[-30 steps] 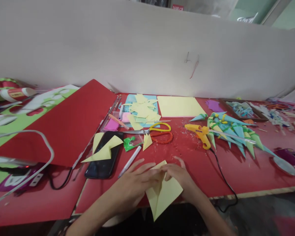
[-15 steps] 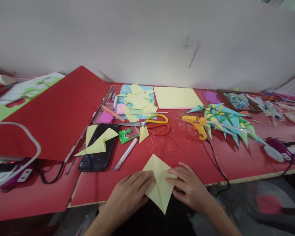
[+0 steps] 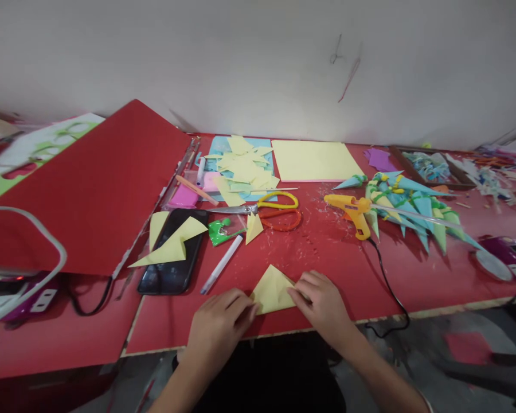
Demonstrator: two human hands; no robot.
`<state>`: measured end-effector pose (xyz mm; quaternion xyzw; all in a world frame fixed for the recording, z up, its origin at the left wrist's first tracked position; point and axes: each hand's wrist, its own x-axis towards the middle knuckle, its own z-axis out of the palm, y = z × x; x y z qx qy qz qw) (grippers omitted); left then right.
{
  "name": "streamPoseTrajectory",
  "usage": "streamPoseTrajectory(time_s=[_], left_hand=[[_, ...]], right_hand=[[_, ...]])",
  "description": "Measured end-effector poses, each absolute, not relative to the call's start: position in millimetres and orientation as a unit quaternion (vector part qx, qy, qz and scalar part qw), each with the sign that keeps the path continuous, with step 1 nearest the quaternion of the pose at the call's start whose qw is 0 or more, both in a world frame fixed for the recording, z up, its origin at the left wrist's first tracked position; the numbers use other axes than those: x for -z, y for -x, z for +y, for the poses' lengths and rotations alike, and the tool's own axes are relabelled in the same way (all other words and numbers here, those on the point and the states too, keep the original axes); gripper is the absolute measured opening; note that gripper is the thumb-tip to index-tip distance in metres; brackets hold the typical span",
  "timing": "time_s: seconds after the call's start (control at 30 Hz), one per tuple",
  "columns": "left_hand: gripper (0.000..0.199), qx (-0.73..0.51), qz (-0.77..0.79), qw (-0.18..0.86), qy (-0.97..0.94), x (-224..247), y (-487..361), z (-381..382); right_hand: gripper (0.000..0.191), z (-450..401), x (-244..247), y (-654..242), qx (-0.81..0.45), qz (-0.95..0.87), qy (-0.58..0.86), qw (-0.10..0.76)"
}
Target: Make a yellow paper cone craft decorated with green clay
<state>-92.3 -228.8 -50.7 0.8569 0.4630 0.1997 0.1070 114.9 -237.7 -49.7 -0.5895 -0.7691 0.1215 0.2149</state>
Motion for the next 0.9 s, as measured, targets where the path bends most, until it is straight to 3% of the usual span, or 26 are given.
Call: streamPoseTrajectory(time_s=[0.27,0.9], left_hand=[[0.028,-0.162,0.495,0.063,-0.852,46.7,85.5,-225.9],[0.028,-0.083,0.521,0.051,-0.848,39.4,78.0,-223.1]], right_hand=[[0.037,-235.0,51.7,-108.6,-0.034,-0.76,0.626,0.17],[0.04,-231.8,55.1,-101.9,0.021,-0.758,0.636,0.146]])
